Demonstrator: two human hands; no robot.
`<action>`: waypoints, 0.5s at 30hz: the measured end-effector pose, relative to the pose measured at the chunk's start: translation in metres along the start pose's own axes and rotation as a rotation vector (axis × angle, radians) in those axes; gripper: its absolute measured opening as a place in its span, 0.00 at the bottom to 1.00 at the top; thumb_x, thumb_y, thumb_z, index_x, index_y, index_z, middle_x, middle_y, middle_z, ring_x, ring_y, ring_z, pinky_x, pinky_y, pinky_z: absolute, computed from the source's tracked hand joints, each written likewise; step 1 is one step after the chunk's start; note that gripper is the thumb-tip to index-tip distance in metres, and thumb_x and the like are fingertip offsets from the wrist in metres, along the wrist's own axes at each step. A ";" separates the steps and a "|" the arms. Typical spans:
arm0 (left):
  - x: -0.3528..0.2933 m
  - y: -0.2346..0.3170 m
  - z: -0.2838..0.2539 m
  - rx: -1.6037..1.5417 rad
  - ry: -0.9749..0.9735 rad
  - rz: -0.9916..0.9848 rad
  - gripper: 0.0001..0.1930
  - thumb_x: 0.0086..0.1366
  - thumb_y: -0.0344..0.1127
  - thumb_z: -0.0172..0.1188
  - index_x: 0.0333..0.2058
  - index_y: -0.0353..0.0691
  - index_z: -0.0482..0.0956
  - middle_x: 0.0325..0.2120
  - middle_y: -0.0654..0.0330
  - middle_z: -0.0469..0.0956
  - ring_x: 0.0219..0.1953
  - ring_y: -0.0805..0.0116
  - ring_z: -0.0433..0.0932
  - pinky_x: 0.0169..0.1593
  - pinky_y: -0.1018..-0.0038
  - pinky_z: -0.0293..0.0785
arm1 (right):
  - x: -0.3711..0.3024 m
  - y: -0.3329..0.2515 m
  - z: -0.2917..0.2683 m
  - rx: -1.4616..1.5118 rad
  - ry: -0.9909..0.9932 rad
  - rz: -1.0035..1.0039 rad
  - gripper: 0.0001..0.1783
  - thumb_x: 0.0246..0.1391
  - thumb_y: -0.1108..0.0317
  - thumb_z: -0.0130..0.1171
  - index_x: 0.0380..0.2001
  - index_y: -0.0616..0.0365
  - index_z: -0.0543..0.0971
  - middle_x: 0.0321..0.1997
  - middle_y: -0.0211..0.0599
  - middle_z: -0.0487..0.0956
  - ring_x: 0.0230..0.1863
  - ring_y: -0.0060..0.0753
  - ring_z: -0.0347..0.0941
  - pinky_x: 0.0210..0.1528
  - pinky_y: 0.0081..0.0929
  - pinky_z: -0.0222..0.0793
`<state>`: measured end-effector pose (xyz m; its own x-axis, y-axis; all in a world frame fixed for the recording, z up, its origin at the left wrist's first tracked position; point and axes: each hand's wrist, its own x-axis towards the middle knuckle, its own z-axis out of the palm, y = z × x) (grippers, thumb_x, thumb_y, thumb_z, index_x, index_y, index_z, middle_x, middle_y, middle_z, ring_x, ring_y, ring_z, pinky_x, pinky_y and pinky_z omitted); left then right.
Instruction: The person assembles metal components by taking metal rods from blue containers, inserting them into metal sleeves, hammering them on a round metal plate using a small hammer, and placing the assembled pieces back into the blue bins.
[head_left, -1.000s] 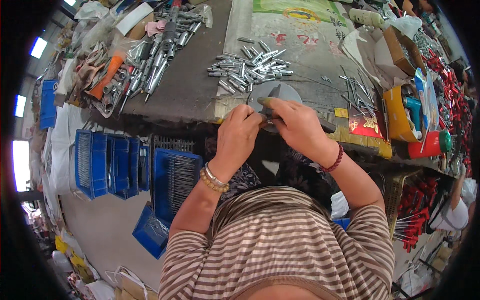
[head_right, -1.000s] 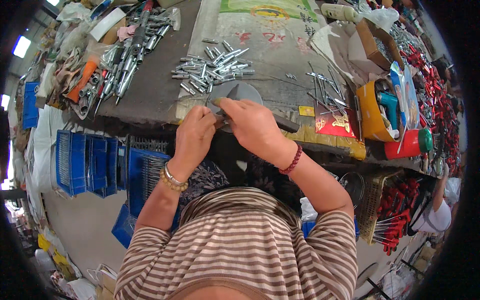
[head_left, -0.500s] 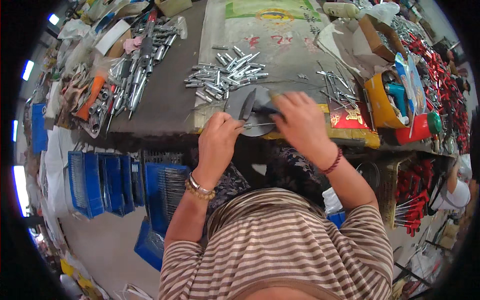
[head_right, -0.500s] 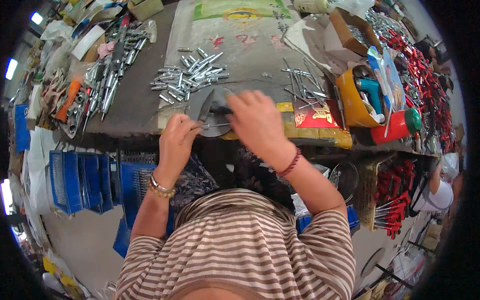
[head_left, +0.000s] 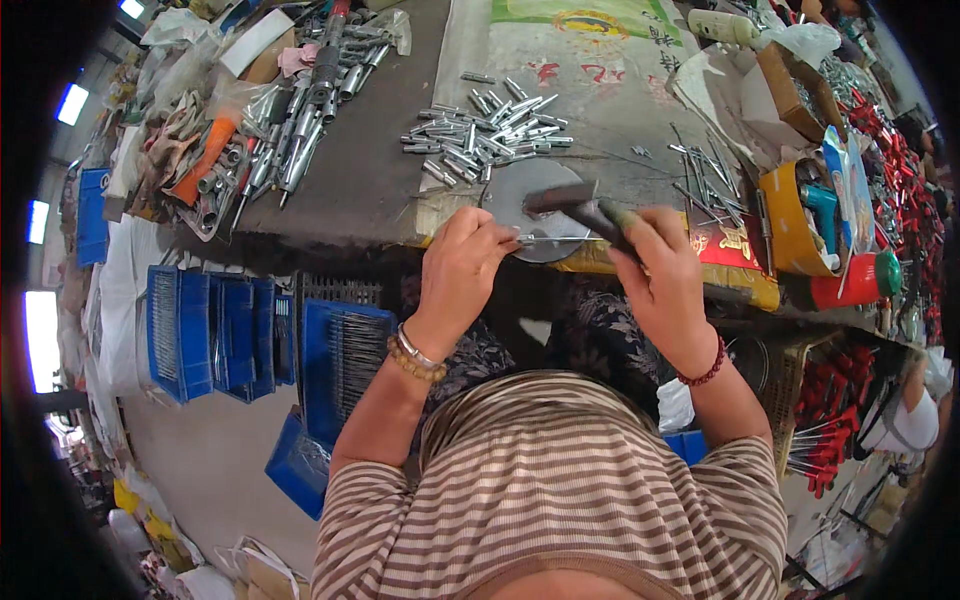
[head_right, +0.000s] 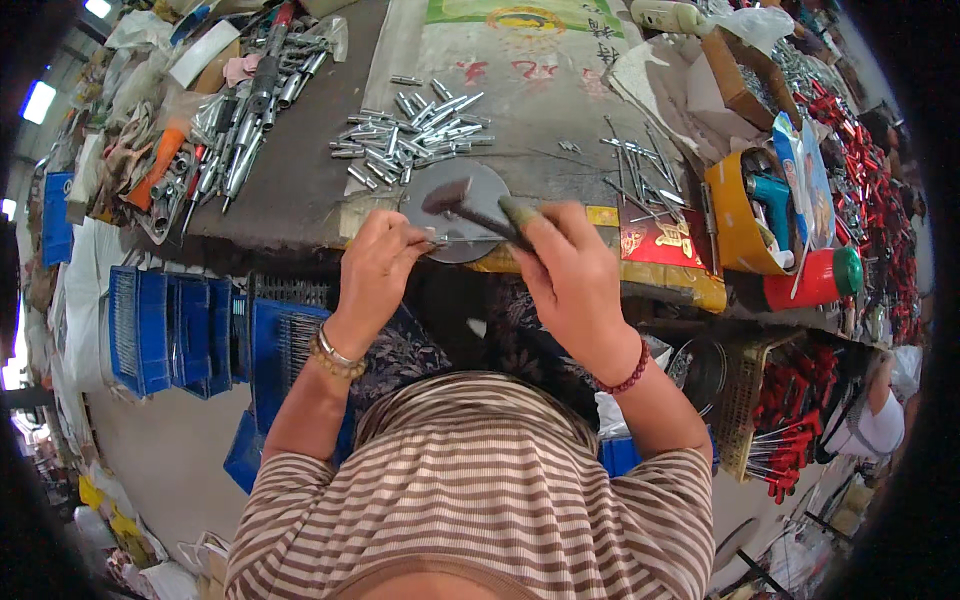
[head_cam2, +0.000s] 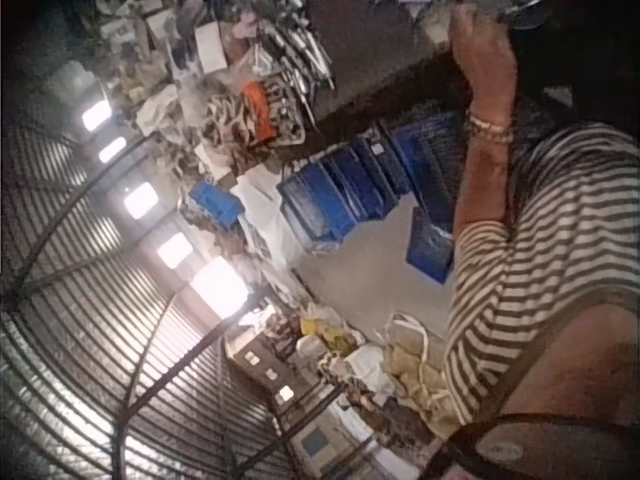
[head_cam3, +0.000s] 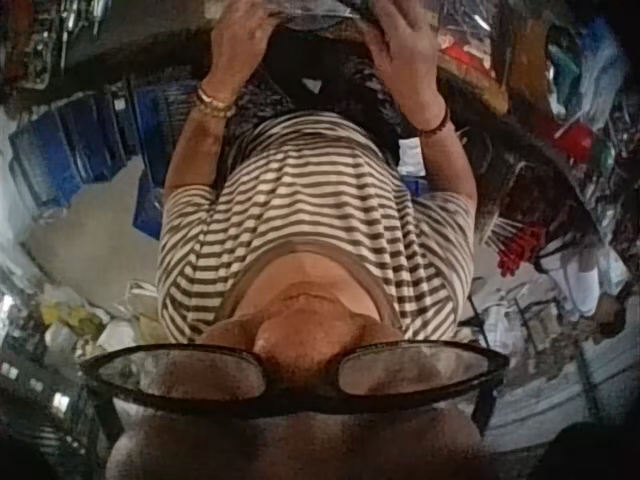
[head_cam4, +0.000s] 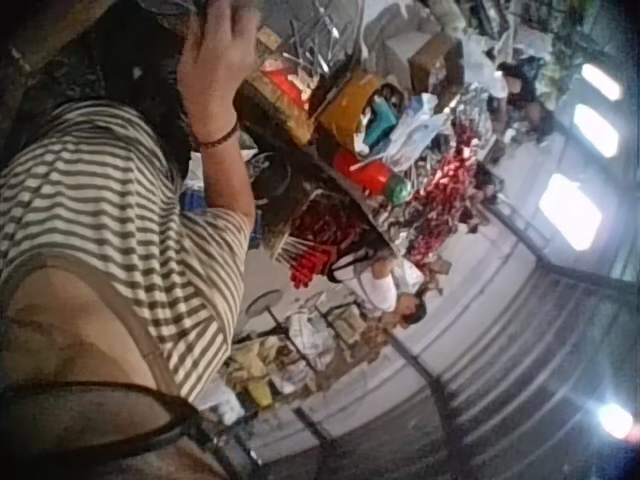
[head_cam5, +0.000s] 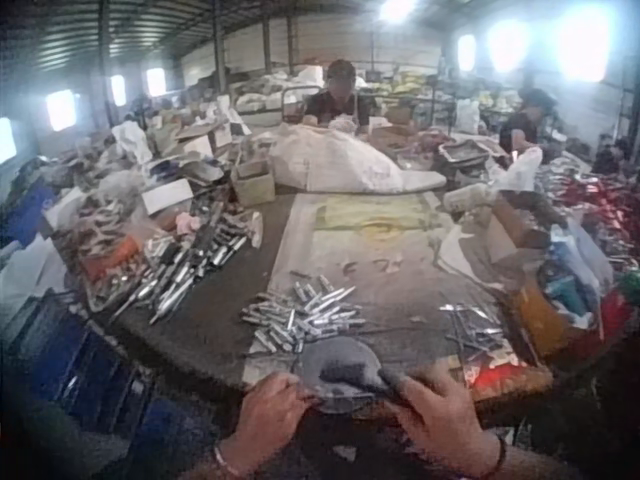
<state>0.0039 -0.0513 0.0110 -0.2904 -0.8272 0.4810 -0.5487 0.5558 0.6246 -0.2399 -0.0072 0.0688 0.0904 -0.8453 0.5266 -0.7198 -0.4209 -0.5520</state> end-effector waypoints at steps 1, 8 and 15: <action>0.000 0.000 0.000 0.003 -0.023 -0.017 0.09 0.59 0.23 0.69 0.39 0.39 0.85 0.34 0.57 0.76 0.35 0.57 0.78 0.39 0.67 0.75 | -0.004 0.002 -0.001 -0.048 -0.048 -0.059 0.15 0.56 0.73 0.64 0.48 0.54 0.82 0.37 0.42 0.76 0.33 0.49 0.76 0.34 0.42 0.73; 0.001 -0.004 0.001 0.004 -0.016 0.041 0.12 0.58 0.21 0.69 0.40 0.38 0.84 0.34 0.57 0.76 0.35 0.57 0.79 0.38 0.67 0.75 | -0.022 0.003 0.006 -0.237 -0.279 -0.112 0.15 0.54 0.76 0.60 0.44 0.48 0.84 0.30 0.35 0.74 0.28 0.42 0.75 0.30 0.39 0.71; 0.000 -0.002 -0.001 0.001 -0.056 -0.035 0.11 0.58 0.21 0.68 0.40 0.37 0.84 0.34 0.57 0.76 0.35 0.56 0.79 0.38 0.66 0.75 | -0.021 -0.006 0.002 -0.071 -0.077 -0.054 0.20 0.51 0.77 0.59 0.48 0.45 0.85 0.31 0.34 0.76 0.28 0.42 0.77 0.30 0.38 0.73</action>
<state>0.0059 -0.0521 0.0100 -0.3147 -0.8495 0.4235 -0.5600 0.5264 0.6398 -0.2357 0.0127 0.0594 0.1807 -0.8461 0.5015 -0.7593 -0.4441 -0.4757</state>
